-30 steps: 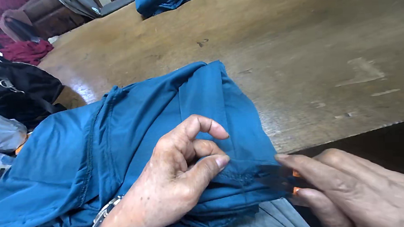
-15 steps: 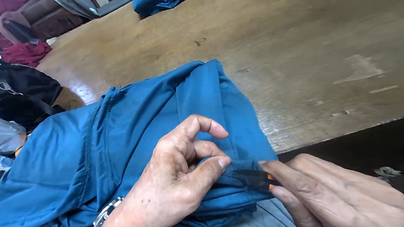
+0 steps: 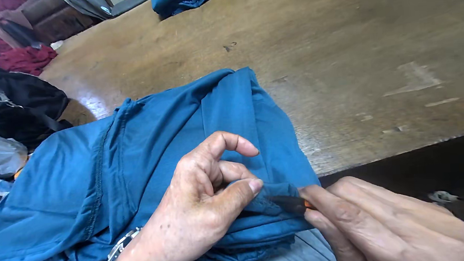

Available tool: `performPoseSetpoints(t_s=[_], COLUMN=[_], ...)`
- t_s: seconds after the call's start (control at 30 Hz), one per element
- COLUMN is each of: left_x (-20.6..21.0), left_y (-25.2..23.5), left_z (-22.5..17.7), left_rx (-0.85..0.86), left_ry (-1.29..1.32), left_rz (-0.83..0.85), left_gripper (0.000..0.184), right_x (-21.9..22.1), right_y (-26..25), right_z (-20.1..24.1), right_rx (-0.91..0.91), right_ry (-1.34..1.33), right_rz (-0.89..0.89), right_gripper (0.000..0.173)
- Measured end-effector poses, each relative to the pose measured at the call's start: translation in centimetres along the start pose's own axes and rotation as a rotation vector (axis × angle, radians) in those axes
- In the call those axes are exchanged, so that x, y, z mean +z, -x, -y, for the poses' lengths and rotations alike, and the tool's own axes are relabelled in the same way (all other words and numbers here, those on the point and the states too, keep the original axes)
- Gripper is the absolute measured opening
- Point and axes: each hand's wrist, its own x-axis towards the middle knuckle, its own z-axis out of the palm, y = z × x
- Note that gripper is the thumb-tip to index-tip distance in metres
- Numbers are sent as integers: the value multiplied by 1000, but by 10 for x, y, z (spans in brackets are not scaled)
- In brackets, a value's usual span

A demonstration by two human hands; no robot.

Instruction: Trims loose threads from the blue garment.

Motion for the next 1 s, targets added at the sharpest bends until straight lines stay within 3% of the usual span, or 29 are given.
performPoseSetpoints(t_s=[0.07, 0.13, 0.3, 0.47, 0.57, 0.63, 0.73, 1.0], left_x=[2, -4, -15, -15, -13, -12, -14, -14], left_y=[2, 9, -3, -3, 12, 12, -2, -2], left_z=[-1, -2, 4, 3, 6, 6, 2, 0], left_rx=[6, 9, -49, -79, -132, -147, -124, -190], left_ry=[-65, -163, 15, 42, 28, 41, 84, 188], left_rz=[-12, -11, 60, 50, -17, -26, 26, -22], left_gripper=[28, 4, 31, 35, 10, 11, 40, 38], right_x=[-1, -6, -12, -11, -7, -5, -4, -9], right_y=[0, 0, 5, 10, 10, 9, 8, 8], right_z=[-2, -7, -17, -14, -10, -8, -7, -3], right_rx=[-4, 1, 6, -21, -22, -18, -12, 0], right_ry=[-31, -92, -39, 2, 21, 35, 40, 48], right_rz=[7, 31, 14, 7, -9, -14, -26, -20], right_gripper=[33, 36, 39, 39, 38, 38, 38, 37])
